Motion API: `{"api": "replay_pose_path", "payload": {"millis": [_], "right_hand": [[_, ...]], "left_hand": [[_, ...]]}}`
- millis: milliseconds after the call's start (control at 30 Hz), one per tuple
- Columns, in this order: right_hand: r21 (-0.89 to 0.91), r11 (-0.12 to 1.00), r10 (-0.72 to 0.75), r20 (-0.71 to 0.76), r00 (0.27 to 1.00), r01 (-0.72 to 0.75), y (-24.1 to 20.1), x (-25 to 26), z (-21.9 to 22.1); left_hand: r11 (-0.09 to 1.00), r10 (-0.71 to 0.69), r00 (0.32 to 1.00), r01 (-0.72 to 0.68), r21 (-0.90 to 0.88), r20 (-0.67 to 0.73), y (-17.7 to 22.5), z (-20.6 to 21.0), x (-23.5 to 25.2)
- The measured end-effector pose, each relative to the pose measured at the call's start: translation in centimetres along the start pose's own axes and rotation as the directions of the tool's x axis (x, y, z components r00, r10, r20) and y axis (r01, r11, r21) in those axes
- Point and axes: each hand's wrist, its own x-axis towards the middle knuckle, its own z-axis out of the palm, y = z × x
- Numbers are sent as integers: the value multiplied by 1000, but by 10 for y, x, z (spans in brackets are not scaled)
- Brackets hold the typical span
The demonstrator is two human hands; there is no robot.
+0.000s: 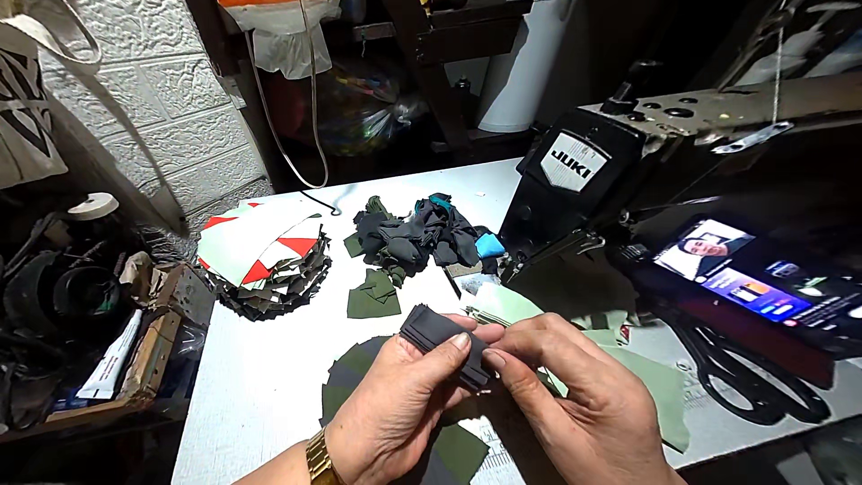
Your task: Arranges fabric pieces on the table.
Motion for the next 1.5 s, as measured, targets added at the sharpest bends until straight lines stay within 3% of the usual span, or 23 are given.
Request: {"api": "replay_pose_path", "payload": {"millis": [533,800,1067,1300,1500], "right_hand": [[-75,997,38,63,997,-33,-2,0,-11],[149,976,129,202,971,-161,-6,-7,-8],[278,939,149,204,967,-204,-10,-12,0],[169,967,158,183,970,-189,-8,-8,-8],[-52,998,30,148,988,-23,-4,-8,-14]], "left_hand": [[992,-25,996,35,117,-86,0,2,-3],[966,78,993,-53,254,-91,-2,0,-4],[933,151,988,-136,333,-20,-4,-3,-4],[988,-49,998,42,152,45,8,-4,-3],[966,-74,994,52,254,78,8,-3,-3]]}}
